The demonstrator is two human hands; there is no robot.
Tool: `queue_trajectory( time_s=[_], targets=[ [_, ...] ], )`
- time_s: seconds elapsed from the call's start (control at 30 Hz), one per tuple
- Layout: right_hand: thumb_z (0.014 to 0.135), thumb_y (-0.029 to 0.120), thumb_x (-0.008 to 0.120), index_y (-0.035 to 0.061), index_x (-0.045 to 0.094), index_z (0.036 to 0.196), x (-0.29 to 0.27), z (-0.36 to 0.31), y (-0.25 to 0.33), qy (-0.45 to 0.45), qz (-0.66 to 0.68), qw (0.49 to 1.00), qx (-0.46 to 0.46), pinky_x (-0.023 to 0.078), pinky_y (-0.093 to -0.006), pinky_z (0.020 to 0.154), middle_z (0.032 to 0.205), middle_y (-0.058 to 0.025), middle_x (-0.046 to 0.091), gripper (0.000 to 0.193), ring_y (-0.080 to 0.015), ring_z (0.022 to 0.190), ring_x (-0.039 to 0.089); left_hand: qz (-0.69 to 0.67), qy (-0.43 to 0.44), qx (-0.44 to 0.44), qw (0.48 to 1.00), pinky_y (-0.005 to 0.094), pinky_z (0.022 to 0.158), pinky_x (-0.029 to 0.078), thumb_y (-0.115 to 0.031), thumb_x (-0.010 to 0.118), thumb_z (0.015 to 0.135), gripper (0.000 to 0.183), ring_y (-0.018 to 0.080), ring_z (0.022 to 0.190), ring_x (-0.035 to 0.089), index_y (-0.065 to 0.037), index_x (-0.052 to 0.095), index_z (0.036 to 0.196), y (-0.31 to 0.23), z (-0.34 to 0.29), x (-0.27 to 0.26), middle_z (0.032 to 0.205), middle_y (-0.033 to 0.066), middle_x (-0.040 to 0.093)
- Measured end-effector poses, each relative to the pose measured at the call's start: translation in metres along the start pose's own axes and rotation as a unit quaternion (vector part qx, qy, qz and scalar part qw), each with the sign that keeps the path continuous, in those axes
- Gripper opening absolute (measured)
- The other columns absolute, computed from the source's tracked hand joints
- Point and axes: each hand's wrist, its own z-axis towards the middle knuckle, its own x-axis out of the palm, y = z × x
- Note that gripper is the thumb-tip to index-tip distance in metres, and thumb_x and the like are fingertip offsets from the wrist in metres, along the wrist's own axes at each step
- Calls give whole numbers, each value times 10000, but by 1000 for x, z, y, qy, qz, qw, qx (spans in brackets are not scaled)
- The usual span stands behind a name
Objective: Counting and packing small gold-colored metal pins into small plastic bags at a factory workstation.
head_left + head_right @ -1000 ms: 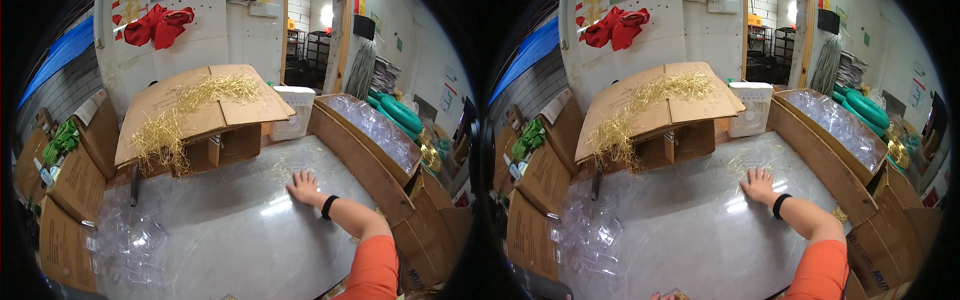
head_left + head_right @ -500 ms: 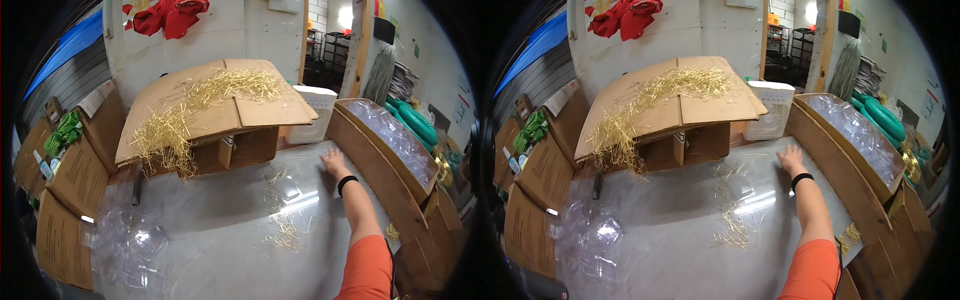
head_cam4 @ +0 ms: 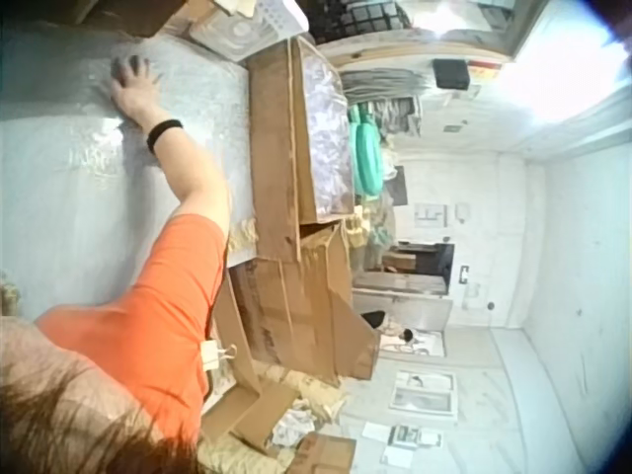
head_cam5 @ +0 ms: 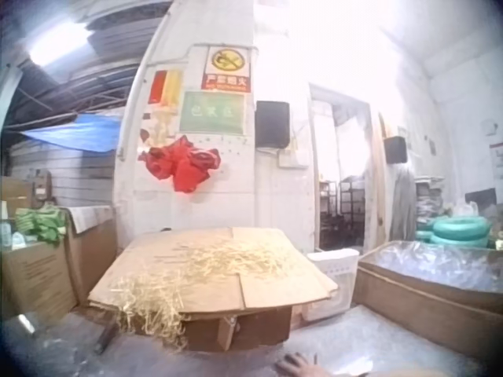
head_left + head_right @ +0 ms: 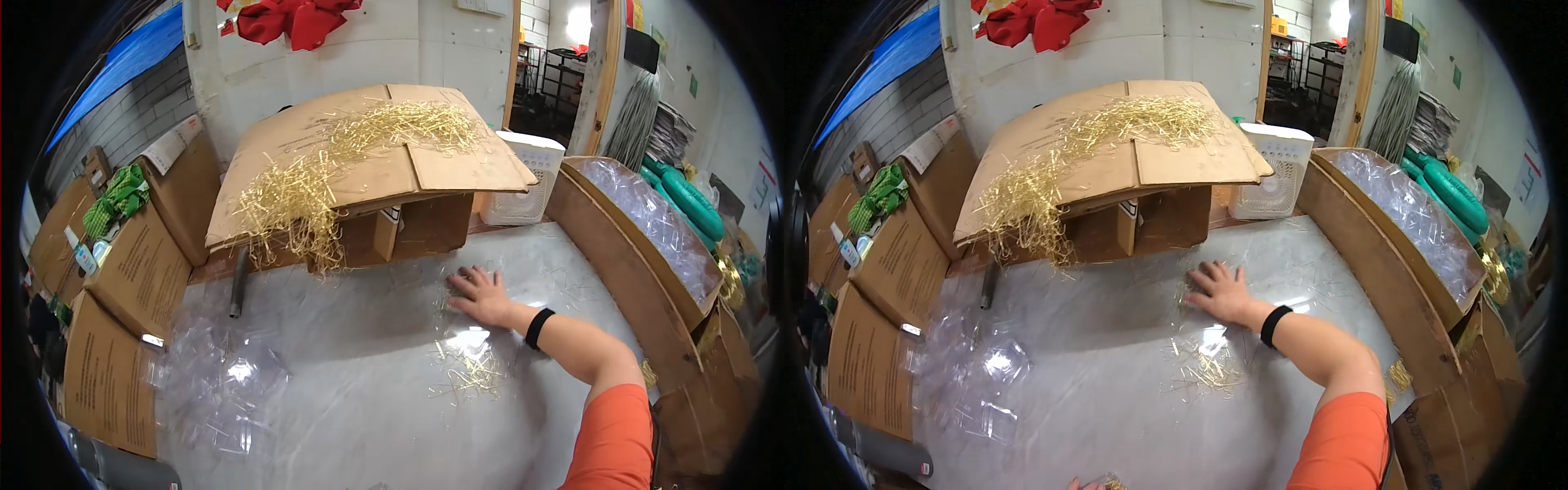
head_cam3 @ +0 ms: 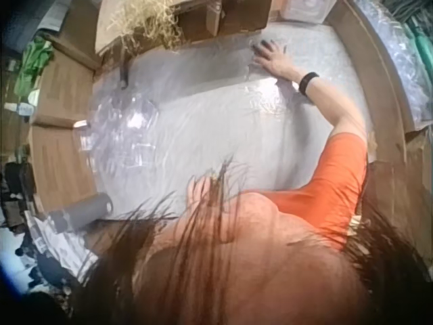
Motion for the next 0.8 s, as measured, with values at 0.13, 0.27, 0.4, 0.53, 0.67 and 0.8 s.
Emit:
queue_trajectory(
  time_s=[0.13, 0.27, 0.4, 0.53, 0.67, 0.8],
  targets=[
    [975, 716, 403, 226, 369, 1584, 15, -41, 66, 15, -23, 995, -99, 94, -704, 1200, 1656, -177, 261, 782, -398, 1557, 162, -2, -22, 17, 1000, 616, 1119, 395, -189, 572, 892, 511, 429, 1291, 509, 8, 597, 1363, 0, -1, 4, 1353, 254, 556],
    [994, 646, 441, 186, 433, 1533, 22, -82, 118, 8, -8, 984, -178, 148, -700, 1189, 1626, -201, 303, 709, -424, 1536, 195, -74, -72, 3, 995, 608, 1123, 400, -163, 589, 900, 495, 424, 1288, 511, 4, 597, 1366, -2, 2, -1, 1364, 247, 555],
    [982, 429, 610, 28, 556, 1353, 18, -110, 142, -131, 119, 966, -186, 421, -518, 1075, 1373, -242, 537, 549, -440, 1276, 505, -41, -33, 18, 998, 540, 1134, 389, -236, 712, 878, 569, 438, 1337, 447, 22, 578, 1366, 3, 1, -10, 1373, 210, 541],
    [842, 456, 741, 20, 570, 1317, -32, -181, 181, 83, 83, 978, -170, 518, -470, 931, 1182, -220, 610, 666, -406, 1091, 616, -72, -60, 5, 996, 474, 1109, 429, -210, 771, 841, 567, 433, 1341, 425, 37, 611, 1326, -1, 12, -27, 1345, 171, 549],
    [717, 448, 815, 15, 568, 1313, -17, -221, 190, 66, -26, 972, -223, 535, -470, 891, 1049, -197, 636, 777, -368, 1045, 647, -93, -56, -1, 994, 474, 1104, 429, -200, 765, 849, 574, 438, 1339, 424, 42, 594, 1340, -6, 13, -34, 1333, 176, 552],
    [723, 402, 807, 9, 558, 1288, -30, -212, 201, 77, -97, 975, -186, 554, -454, 855, 1024, -187, 634, 732, -351, 1032, 657, -93, -70, 13, 993, 477, 1103, 425, -169, 746, 859, 548, 440, 1337, 422, 48, 585, 1336, -3, 11, -29, 1318, 183, 548]
  ],
)
